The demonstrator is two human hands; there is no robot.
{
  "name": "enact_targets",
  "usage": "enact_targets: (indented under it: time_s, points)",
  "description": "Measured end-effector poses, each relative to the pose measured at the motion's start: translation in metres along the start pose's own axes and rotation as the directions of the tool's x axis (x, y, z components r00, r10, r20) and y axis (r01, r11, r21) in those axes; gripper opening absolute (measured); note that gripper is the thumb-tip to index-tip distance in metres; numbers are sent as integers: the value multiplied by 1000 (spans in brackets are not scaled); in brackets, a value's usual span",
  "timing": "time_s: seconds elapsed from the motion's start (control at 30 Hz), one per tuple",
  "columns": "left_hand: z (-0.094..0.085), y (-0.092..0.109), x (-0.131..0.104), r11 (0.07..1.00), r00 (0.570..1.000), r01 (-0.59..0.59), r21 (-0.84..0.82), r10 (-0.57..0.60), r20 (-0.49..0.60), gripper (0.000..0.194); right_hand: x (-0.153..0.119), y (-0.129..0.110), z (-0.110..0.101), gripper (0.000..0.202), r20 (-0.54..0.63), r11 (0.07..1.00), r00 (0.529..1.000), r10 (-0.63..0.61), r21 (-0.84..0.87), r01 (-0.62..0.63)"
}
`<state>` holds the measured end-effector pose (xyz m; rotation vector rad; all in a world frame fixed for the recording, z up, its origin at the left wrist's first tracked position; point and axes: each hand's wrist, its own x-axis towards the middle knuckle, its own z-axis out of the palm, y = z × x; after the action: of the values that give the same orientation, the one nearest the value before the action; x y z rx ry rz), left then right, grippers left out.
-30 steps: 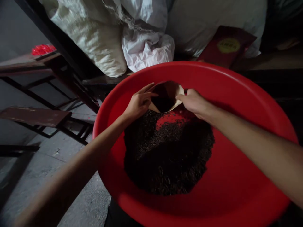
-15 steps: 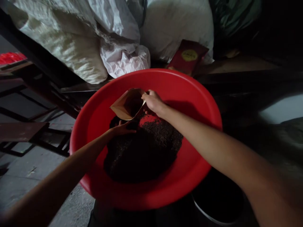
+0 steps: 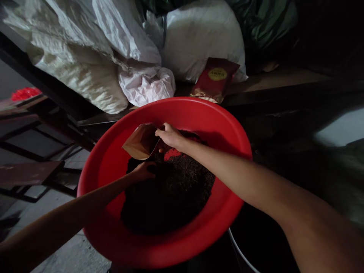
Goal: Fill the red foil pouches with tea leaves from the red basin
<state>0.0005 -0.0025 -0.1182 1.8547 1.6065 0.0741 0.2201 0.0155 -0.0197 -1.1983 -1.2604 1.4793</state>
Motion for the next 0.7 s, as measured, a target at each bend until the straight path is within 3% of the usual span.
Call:
enact_targets:
  time_s: [0.07,0.17,0.27,0.37,0.4,0.47,0.53,0.6,0.7]
  points:
    - [-2,14,-6,998,1000,-28,-49,29,9,50,-2,1,2,27,8,1000,1000,-8,-26,8]
    - [-6,39,-24,984,996,-87,-154,89,9,54,-5,-2,3,29,-100,974,993,-67,-225,43]
    - [-16,67,-59,935,986,-157,-317,168,6,52,-8,-5,2,30,-152,926,981,-122,-372,57]
    - [-37,98,-97,877,956,-289,-383,284,-71,39,-8,-7,2,35,-110,933,991,-79,-357,35]
    - [-46,107,-105,861,932,-363,-357,332,-147,35,-8,-8,2,36,-89,935,994,-60,-354,25]
    - [-64,120,-110,828,835,-524,-202,452,-313,32,-7,-7,2,35,-45,932,997,-57,-361,37]
    - [-80,123,-100,816,746,-577,42,547,-380,36,-5,-6,1,28,-53,912,995,-88,-406,59]
    - [-90,117,-80,833,745,-471,291,552,-374,44,-3,-6,0,20,-111,873,982,-152,-480,80]
    - [-95,103,-49,787,821,-281,549,494,-288,58,-2,-7,-6,18,-153,829,970,-188,-555,73]
